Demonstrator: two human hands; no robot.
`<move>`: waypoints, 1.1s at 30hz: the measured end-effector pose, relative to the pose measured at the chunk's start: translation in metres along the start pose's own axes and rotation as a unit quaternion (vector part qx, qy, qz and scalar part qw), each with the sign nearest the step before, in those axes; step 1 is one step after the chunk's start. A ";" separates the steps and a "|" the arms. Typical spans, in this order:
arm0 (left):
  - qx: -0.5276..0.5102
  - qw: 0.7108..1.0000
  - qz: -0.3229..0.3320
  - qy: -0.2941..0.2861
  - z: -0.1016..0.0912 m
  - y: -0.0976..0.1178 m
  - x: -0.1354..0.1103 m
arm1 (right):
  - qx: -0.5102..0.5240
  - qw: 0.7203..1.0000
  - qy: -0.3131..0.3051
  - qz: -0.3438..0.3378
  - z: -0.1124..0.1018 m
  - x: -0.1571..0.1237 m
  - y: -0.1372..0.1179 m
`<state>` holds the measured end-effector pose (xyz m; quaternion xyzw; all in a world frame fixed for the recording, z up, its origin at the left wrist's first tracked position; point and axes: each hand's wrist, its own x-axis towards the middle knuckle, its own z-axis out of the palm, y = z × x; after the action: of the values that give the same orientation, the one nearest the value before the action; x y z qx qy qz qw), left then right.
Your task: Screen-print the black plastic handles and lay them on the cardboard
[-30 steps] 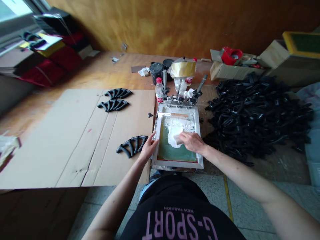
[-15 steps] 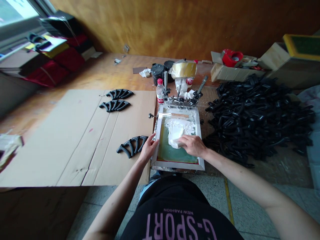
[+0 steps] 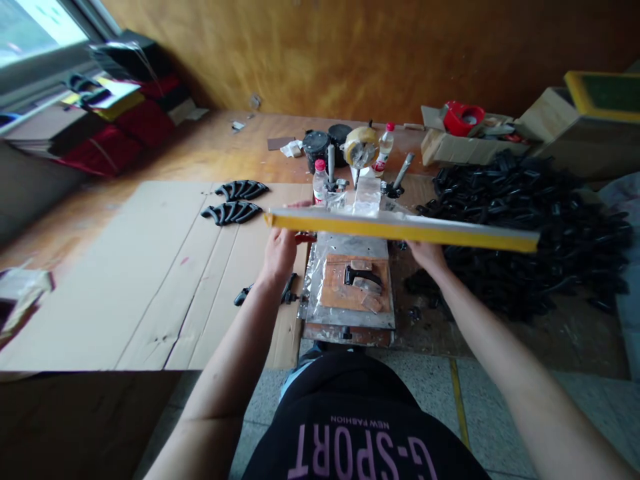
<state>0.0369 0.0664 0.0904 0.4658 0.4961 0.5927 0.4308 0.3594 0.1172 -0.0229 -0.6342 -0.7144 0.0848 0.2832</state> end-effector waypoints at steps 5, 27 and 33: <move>-0.027 0.999 0.000 0.029 0.014 -0.007 0.005 | -0.084 0.977 -0.182 -0.073 0.050 -0.064 -0.040; 0.315 0.831 -0.435 0.147 -0.217 -0.165 -0.126 | -0.090 0.896 -0.369 -0.230 0.184 -0.075 -0.258; 0.385 0.820 -0.420 0.058 -0.236 -0.178 -0.084 | -0.058 0.893 -0.400 -0.197 0.203 -0.075 -0.271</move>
<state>-0.1694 -0.0352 -0.1132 0.3049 0.8557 0.1408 0.3936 0.0255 0.0450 -0.0819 -0.4081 -0.8813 0.2324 -0.0525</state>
